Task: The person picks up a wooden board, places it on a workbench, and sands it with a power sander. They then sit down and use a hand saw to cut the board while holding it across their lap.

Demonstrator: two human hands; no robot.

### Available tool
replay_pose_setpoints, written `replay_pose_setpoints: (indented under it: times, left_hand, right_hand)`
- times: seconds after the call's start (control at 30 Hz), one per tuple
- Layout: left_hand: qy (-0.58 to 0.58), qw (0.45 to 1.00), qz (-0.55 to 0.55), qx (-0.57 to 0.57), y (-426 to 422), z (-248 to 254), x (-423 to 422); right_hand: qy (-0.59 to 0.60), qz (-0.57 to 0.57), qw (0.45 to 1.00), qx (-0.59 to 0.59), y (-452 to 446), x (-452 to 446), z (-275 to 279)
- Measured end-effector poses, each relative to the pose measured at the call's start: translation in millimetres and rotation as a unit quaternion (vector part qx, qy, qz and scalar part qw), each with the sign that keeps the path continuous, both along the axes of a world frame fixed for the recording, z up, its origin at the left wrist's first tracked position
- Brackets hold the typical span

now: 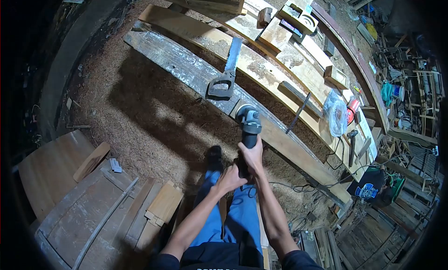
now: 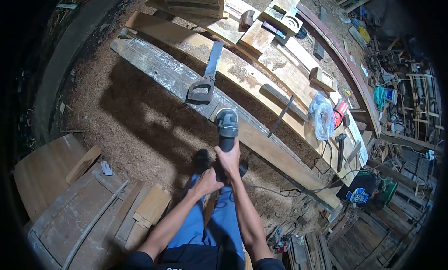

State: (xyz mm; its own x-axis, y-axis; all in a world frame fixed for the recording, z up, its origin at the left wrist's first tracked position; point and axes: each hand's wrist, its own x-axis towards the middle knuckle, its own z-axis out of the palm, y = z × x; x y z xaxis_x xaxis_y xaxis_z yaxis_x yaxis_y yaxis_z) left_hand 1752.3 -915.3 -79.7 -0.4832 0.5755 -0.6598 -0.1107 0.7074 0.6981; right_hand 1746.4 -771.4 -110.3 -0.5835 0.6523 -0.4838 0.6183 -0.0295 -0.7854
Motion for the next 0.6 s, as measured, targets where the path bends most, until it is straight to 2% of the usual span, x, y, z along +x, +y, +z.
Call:
replay_pose_setpoints:
  times: [0.07, 0.2, 0.27, 0.3, 0.43, 0.53, 0.6]
  left_hand:
    - [0.008, 1.000, -0.007, -0.015, -10, -27, 14]
    - [0.011, 0.999, 0.025, 0.017, -6, -21, -7]
    - [0.004, 1.000, 0.018, 0.020, -4, -12, -9]
    - [0.019, 1.000, -0.020, 0.003, -7, -24, 1]
    - [0.013, 0.999, 0.018, 0.024, -12, -25, 23]
    - [0.028, 0.999, -0.007, -0.017, -19, -36, 22]
    - [0.000, 1.000, -0.008, -0.001, -16, -37, 11]
  right_hand:
    - [-0.034, 0.011, 0.998, -0.051, -7, -6, 12]
    - [-0.004, -0.003, 1.000, -0.010, -9, -14, -13]
    - [-0.007, -0.032, 0.998, -0.051, -6, -15, 13]
    - [-0.019, -0.033, 0.998, -0.053, -5, -11, 16]
    - [-0.028, -0.003, 1.000, -0.007, -12, 7, 17]
    - [-0.019, 0.011, 1.000, -0.012, -18, -2, 14]
    - [-0.013, 0.007, 1.000, -0.019, -14, -10, 16]
